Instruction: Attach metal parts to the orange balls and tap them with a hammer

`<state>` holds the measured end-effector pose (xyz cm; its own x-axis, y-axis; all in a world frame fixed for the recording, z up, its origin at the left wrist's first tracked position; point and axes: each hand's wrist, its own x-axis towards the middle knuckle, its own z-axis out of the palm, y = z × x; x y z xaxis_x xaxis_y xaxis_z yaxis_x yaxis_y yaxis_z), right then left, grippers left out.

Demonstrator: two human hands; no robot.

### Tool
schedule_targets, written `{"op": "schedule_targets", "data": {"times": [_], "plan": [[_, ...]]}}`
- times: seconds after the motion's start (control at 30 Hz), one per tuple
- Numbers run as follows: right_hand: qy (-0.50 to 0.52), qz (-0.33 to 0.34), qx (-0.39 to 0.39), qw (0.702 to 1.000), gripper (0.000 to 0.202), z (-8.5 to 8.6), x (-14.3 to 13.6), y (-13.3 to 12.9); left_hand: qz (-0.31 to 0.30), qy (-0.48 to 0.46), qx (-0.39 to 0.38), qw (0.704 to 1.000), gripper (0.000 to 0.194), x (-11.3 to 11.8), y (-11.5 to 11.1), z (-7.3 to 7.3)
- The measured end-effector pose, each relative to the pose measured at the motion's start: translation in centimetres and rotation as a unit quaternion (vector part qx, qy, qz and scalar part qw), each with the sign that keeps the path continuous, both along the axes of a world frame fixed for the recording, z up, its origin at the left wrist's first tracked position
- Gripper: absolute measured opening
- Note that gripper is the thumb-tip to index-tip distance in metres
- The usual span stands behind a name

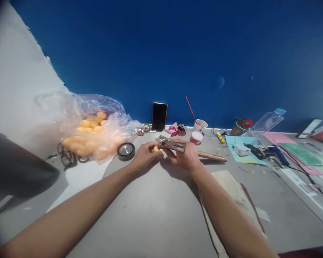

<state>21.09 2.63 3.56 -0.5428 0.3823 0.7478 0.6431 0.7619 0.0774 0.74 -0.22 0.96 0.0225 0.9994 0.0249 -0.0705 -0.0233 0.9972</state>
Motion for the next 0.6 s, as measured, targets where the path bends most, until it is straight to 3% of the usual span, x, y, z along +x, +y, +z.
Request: {"op": "schedule_targets", "data": {"times": [0.3, 0.6], "plan": [[0.011, 0.030, 0.027, 0.999, 0.016, 0.25, -0.01, 0.02, -0.002, -0.010, -0.006, 1.000, 0.029, 0.19, -0.03, -0.36], [0.005, 0.009, 0.008, 1.000, 0.018, 0.09, -0.14, -0.14, 0.024, 0.027, 0.013, 0.999, 0.029, 0.07, 0.02, -0.22]]}}
